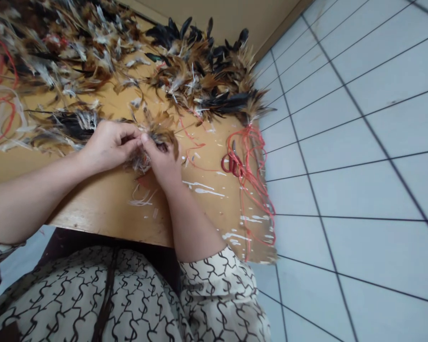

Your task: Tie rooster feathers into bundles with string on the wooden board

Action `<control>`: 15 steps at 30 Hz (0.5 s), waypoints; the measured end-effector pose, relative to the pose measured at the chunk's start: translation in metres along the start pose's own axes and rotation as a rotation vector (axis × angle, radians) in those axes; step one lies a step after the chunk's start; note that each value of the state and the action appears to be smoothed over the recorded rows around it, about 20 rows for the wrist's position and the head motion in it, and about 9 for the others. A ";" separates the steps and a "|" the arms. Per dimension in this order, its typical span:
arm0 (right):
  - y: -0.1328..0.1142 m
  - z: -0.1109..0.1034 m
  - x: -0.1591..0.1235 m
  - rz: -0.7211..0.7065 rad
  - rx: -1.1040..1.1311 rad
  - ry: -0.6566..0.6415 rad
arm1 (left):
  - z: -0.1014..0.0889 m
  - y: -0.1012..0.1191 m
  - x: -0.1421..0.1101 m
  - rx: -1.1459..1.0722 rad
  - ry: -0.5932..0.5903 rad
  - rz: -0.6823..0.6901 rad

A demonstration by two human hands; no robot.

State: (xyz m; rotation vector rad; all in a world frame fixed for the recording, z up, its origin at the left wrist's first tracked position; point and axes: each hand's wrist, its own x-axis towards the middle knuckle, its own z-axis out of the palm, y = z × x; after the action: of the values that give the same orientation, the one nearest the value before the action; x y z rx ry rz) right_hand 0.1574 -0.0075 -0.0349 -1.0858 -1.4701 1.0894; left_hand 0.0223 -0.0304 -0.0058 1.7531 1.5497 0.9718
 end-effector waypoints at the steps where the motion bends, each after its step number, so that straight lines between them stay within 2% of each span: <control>1: 0.000 0.001 0.000 0.019 0.025 -0.001 | 0.000 0.000 0.000 -0.049 -0.007 -0.015; 8: 0.004 0.000 0.004 0.018 0.086 -0.011 | 0.006 0.000 0.001 -0.296 0.022 -0.095; 11: 0.009 0.000 0.005 -0.017 0.082 -0.035 | 0.007 -0.003 0.001 -0.269 0.057 -0.032; 15: 0.011 0.001 0.004 -0.052 0.090 -0.049 | 0.007 -0.008 0.001 -0.087 0.081 0.098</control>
State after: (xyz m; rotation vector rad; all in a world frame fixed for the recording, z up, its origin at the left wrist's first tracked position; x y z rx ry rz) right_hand 0.1568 -0.0012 -0.0450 -0.9594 -1.4652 1.1416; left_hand 0.0235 -0.0282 -0.0162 1.7621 1.4594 1.1542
